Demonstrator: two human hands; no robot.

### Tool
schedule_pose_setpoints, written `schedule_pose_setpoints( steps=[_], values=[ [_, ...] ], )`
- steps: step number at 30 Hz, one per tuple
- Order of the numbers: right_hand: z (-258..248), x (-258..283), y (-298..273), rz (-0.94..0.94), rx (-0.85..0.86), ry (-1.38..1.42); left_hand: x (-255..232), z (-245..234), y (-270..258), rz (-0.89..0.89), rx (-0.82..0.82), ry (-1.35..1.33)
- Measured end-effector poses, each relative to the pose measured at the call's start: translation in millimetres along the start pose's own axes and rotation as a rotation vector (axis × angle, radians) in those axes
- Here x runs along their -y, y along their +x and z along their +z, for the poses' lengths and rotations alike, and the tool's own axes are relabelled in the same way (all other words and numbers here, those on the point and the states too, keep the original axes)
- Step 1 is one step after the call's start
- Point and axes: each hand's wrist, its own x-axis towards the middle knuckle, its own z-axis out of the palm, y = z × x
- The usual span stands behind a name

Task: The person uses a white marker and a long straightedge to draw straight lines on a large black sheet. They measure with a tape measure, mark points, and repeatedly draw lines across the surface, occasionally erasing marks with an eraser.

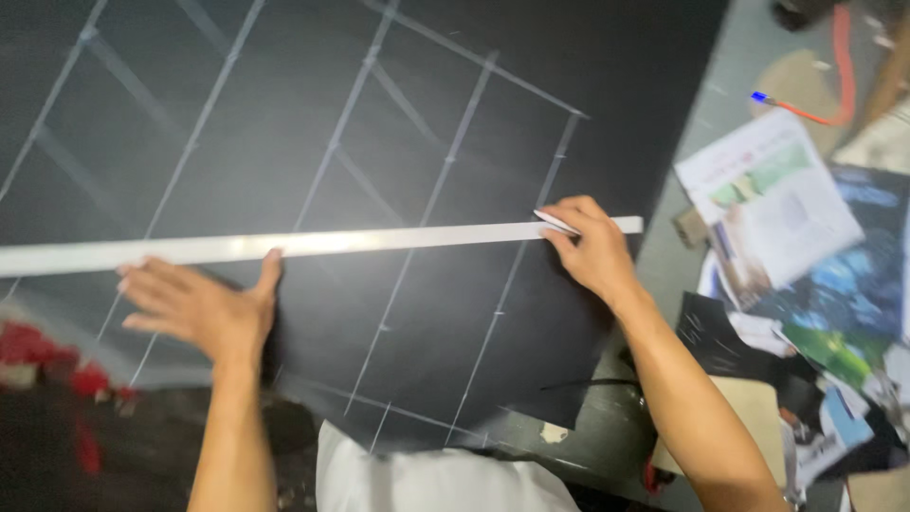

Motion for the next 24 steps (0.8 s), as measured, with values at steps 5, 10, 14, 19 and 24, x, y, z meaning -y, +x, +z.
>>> schedule_pose_setpoints(
  steps=[5,10,14,19,24],
  values=[
    [-2.5,26.9,25.9,-0.024,-0.026,0.235,2.6,4.9,2.6,-0.023,0.064,-0.035],
    [35.4,65.9,61.3,0.249,0.134,0.696,-1.8,-0.7,0.3,-0.015,0.051,-0.039],
    [63.2,92.7,79.5,0.185,0.353,0.931,-5.7,0.1,4.1,-0.050,0.026,0.032],
    [102.6,124.1,94.3,-0.027,0.543,1.050,-12.1,-2.7,-1.6,-0.010,-0.062,-0.004],
    [139.1,138.2,91.4,0.043,0.542,0.886,-23.0,-10.7,-6.8,-0.044,-0.085,-0.067]
  ],
)
